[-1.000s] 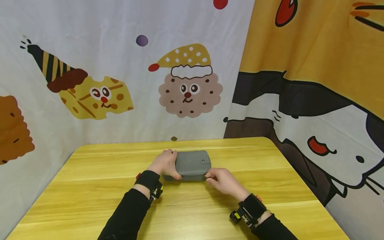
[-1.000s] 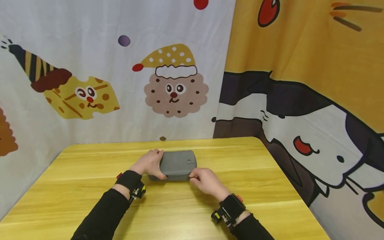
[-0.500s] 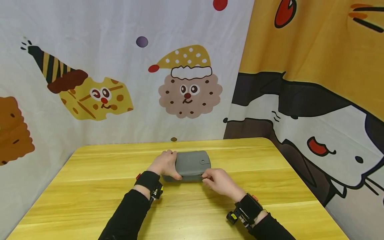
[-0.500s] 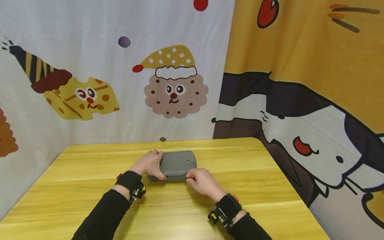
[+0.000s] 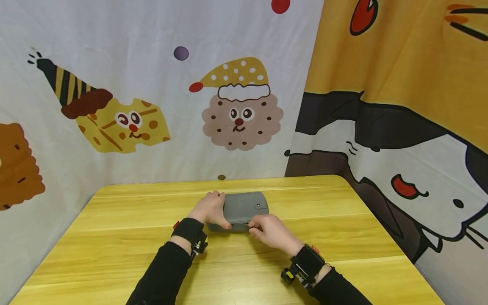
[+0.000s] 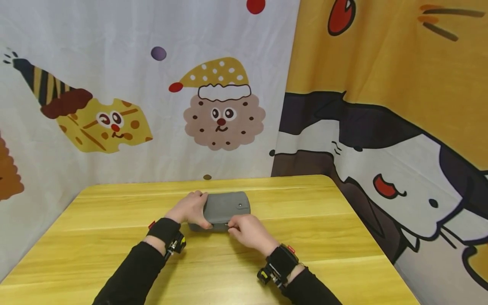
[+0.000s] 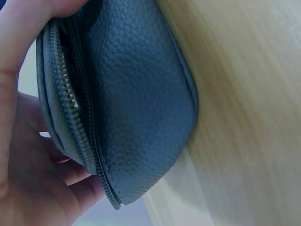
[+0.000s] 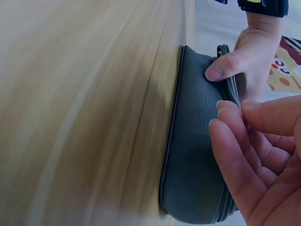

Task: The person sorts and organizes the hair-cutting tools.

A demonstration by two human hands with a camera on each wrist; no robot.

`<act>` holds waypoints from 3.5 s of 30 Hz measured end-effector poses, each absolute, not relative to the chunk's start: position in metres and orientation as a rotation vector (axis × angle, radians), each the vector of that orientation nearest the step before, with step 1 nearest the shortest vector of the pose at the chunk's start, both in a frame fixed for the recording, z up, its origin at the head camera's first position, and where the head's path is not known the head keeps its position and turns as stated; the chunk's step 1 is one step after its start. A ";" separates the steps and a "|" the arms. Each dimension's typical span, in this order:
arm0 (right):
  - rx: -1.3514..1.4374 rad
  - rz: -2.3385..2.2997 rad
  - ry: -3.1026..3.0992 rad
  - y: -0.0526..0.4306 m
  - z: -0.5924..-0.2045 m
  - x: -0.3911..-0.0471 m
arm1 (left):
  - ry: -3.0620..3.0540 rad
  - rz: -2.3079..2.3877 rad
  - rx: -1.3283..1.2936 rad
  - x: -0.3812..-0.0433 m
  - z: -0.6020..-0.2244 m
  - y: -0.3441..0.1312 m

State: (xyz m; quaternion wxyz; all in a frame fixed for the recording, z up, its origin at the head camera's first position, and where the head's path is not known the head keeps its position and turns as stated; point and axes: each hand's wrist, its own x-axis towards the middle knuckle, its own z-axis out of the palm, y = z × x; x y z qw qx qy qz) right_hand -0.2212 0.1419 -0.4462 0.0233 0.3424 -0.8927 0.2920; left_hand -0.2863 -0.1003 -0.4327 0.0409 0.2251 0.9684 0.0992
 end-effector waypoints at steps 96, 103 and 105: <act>1.169 0.595 -2.730 0.129 -0.402 -0.263 | 2.937 0.306 0.673 -0.285 -0.431 -0.101; 1.223 0.444 -2.779 0.129 -0.402 -0.275 | 2.946 0.290 0.680 -0.285 -0.432 -0.100; 1.235 0.405 -2.797 0.128 -0.404 -0.278 | 2.945 0.293 0.678 -0.285 -0.432 -0.099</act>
